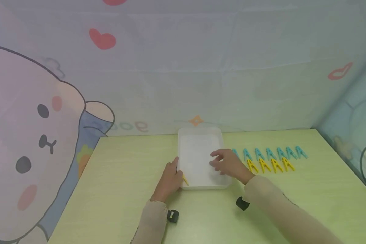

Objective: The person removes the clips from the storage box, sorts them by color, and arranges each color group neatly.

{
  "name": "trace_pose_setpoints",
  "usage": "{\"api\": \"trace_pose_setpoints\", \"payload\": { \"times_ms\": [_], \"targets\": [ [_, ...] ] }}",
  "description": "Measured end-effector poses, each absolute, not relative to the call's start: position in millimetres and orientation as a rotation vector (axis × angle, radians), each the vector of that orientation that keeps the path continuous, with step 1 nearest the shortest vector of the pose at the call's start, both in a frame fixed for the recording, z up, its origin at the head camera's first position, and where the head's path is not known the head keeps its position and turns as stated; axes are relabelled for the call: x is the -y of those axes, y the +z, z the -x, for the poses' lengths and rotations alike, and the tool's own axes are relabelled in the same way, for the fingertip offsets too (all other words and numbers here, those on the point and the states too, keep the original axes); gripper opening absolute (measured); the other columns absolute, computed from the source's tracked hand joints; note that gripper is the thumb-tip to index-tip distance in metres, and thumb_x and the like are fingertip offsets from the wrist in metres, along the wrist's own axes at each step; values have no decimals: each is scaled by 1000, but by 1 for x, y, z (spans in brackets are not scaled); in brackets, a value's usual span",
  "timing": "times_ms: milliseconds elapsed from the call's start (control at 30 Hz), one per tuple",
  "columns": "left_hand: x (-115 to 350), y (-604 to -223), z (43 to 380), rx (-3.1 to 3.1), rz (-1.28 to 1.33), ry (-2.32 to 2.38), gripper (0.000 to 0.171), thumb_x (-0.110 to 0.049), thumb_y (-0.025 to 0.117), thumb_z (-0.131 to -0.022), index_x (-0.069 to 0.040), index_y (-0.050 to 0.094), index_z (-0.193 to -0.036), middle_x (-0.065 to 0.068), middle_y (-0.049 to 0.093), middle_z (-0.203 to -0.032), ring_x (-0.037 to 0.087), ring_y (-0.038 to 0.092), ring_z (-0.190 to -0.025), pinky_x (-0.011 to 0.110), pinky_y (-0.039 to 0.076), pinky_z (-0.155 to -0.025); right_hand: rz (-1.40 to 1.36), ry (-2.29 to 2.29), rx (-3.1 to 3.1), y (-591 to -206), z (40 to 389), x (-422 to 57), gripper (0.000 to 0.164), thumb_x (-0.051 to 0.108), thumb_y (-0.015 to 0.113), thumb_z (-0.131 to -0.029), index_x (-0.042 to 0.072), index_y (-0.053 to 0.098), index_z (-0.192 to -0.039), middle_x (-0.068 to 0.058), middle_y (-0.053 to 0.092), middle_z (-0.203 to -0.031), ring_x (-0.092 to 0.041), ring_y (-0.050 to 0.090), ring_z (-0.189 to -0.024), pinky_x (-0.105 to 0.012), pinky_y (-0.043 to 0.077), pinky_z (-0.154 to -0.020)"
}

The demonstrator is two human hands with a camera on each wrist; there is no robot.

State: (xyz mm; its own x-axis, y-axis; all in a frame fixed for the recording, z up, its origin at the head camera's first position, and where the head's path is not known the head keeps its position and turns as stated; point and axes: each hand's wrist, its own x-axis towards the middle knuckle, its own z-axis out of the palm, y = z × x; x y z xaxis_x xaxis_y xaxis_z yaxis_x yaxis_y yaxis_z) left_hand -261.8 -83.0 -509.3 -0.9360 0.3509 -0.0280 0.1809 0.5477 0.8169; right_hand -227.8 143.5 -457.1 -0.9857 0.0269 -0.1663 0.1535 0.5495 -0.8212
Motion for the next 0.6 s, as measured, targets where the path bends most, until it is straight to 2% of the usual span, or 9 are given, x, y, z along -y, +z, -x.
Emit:
{"api": "trace_pose_setpoints", "payload": {
  "times_ms": [333, 600],
  "targets": [
    [85, -512, 263, -2572, -463, 1349, 57, -16, 35, -90, -2, 19, -144, 22, 35, -130, 29, 41, -109, 46, 33, -94, -43, -1263, -2634, -470, 236, -100, 41, 19, 67, -78, 3, 59, -115, -5, 60, -81, -22, 61, -63, -31, 48, -56],
    [86, -509, 263, -2596, -488, 1337, 57, -18, 36, -91, -1, 21, -143, 22, 36, -130, 31, 38, -117, 49, 27, -99, 84, -1152, -2650, -471, 238, -79, 43, 20, 67, -78, 1, 58, -116, -4, 61, -83, -18, 60, -65, -30, 48, -60]
  ]
}}
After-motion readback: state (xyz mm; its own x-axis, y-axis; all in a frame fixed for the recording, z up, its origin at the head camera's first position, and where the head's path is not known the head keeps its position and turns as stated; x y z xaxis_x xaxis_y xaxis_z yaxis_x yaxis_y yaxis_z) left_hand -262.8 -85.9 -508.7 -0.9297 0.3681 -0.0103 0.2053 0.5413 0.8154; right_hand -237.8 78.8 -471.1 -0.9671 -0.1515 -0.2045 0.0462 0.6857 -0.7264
